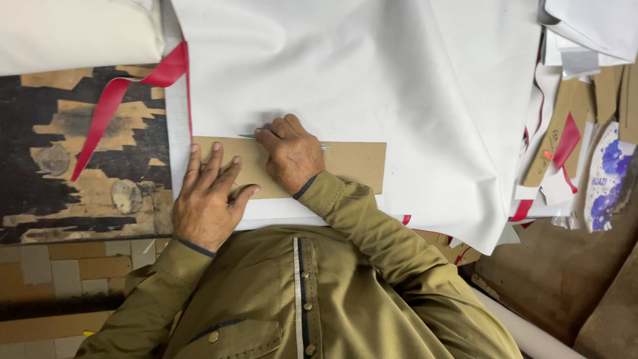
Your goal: The person aligns a cardboard template on a white fabric roll and uses a utility knife to cut along its edges. They remove the cut piece, reposition the fabric, and repeat the cutting process to produce multiple rectangular fabric pieces.
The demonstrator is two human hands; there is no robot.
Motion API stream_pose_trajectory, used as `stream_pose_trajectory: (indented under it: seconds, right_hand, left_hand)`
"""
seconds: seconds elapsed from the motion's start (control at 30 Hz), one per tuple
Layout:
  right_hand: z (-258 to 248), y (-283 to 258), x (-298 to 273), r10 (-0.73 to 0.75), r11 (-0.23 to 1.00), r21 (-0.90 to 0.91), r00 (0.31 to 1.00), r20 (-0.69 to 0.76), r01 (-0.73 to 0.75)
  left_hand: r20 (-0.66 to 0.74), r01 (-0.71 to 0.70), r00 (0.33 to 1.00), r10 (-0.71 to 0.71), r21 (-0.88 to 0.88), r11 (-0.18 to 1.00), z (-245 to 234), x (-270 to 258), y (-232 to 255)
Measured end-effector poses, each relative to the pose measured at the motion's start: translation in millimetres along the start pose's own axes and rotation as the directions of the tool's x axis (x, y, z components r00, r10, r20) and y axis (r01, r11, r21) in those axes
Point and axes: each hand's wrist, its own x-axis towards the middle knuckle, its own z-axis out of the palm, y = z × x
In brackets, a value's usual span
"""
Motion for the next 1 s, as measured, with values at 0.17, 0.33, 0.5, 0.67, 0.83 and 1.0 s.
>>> stream_pose_trajectory:
  seconds: [0.17,0.33,0.5,0.67,0.83,1.0]
  right_hand:
    - [-31.0,33.1,-23.3,0.013,0.999,-0.037,0.999,-0.029,-0.014]
    - [-67.0,74.3,-52.8,0.004,0.999,-0.052,0.999,-0.052,-0.007]
    - [-103.2,115.7,-79.5,0.019,0.996,-0.082,0.999,-0.044,-0.022]
    - [-132.3,150.1,-102.5,0.033,0.988,-0.15,0.998,-0.058,-0.042]
    - [-147.9,170.9,-113.5,0.028,0.985,-0.167,0.998,-0.055,-0.037]
    - [-150.6,172.5,-113.6,0.039,0.983,-0.18,0.998,-0.047,-0.047]
  left_hand:
    - [0.018,0.001,1.0,-0.001,0.03,1.0,-3.2,2.2,3.2]
    - [0.026,0.012,1.0,-0.013,0.042,0.999,-2.1,-0.3,3.2]
    - [0.041,0.024,0.999,-0.027,0.065,0.998,0.4,-1.4,2.0]
    - [0.051,0.019,0.998,-0.023,0.069,0.997,0.4,-2.9,1.7]
    - [0.106,0.031,0.993,-0.043,0.114,0.993,-3.6,1.3,6.5]
    - [0.142,0.028,0.988,-0.054,0.182,0.983,-14.4,12.0,18.5]
